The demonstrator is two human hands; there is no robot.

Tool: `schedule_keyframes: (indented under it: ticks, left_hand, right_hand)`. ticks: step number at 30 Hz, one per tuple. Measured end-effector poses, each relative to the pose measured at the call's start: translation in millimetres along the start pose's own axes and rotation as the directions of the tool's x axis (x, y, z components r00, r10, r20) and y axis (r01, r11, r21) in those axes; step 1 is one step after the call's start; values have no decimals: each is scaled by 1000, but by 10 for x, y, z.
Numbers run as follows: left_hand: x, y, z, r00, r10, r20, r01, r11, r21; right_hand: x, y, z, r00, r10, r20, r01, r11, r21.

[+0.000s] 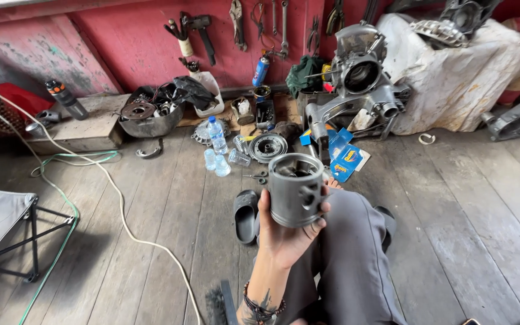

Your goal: Cleaning the exterior and interior of a motorcycle engine cylinder using a wire brush to remove debris.

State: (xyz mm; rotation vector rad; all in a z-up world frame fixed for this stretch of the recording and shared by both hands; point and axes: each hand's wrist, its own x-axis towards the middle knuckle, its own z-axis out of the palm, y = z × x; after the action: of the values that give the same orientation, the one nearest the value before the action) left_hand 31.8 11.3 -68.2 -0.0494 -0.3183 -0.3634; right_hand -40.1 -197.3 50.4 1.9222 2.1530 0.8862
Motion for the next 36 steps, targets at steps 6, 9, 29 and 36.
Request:
schedule_keyframes:
  ticks: [6,9,29,36]
  left_hand:
    - [43,-22,174,999,-22,32,24,999,-49]
    - [41,-51,52,999,-19,45,18,999,36]
    - [28,-266,213,986,79,149,-148,827,542]
    - [224,-33,303,982,160,101,-186,712,677]
  right_hand:
    - [63,241,-159,941,276,-194,-218,937,274]
    - [-203,69,137,679,681,-273,-329,615,717]
    - [-104,-114,615,73,982,-176,-29,179,983]
    - [74,465,605,60,910,-411,387,359,850]
